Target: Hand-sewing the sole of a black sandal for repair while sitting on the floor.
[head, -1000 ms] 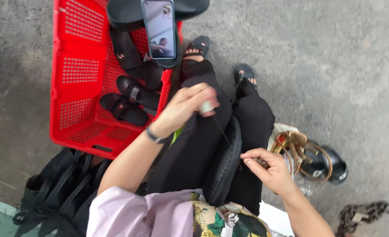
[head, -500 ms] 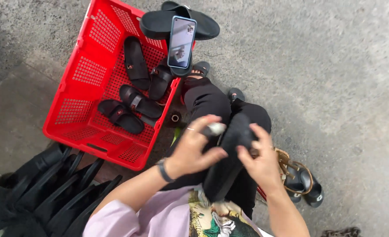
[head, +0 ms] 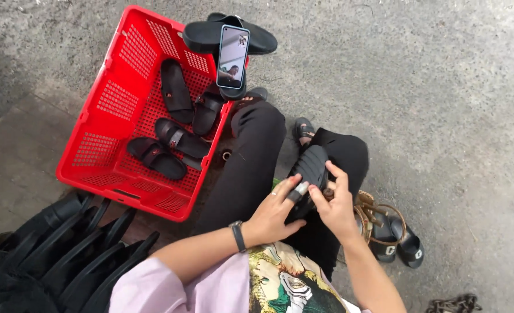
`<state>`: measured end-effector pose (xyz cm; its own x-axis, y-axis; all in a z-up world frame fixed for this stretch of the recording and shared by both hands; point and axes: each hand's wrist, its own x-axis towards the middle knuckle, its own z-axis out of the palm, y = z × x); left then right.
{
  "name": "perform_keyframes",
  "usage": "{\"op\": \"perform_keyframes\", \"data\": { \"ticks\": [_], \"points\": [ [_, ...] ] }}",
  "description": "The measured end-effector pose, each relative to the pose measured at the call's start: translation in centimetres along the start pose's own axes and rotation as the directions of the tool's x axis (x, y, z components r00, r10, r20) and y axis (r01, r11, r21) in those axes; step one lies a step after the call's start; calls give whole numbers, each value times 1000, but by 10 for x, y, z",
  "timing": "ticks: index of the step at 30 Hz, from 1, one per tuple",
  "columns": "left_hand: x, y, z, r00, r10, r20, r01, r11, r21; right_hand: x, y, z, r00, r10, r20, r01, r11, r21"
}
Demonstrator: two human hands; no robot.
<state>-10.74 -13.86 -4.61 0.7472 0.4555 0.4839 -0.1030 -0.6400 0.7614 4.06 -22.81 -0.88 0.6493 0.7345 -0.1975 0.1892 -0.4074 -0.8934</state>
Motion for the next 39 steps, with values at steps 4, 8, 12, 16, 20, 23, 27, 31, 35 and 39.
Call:
{"op": "perform_keyframes", "data": {
  "ticks": [4,8,12,16,20,23,27,31,35,39],
  "points": [
    [11,1,-12,979,-162,123,144,979,142,15,-2,-11,986,67,153,-57,996,-71],
    [38,-27,-44,934,-292,206,237,938,255,22,-6,-36,967,161,199,-139,983,-120],
    [65,-47,-56,976,-208,60,177,926,333,43,43,-79,991,80,108,-69,992,-104],
    [83,-42,-29,958,-199,207,206,978,-15,37,55,-82,995,-48,-88,13,933,-359],
    [83,-39,-8,917,-270,294,300,952,-61,25,35,-62,845,-421,330,533,616,-580],
    [84,-38,-7,919,-272,285,309,946,-96,41,16,-61,769,-460,445,638,501,-585],
    [83,-38,-9,900,-313,304,359,927,-108,46,15,-57,755,-444,482,654,461,-600],
    [82,-40,-10,890,-320,325,375,919,-124,49,14,-57,735,-462,496,675,437,-594],
    [82,-43,-10,903,-297,311,353,925,-140,51,7,-61,717,-426,551,694,371,-617],
    [85,-53,-12,913,-250,323,312,937,-155,52,-12,-66,696,-394,600,709,244,-662]
  ]
}}
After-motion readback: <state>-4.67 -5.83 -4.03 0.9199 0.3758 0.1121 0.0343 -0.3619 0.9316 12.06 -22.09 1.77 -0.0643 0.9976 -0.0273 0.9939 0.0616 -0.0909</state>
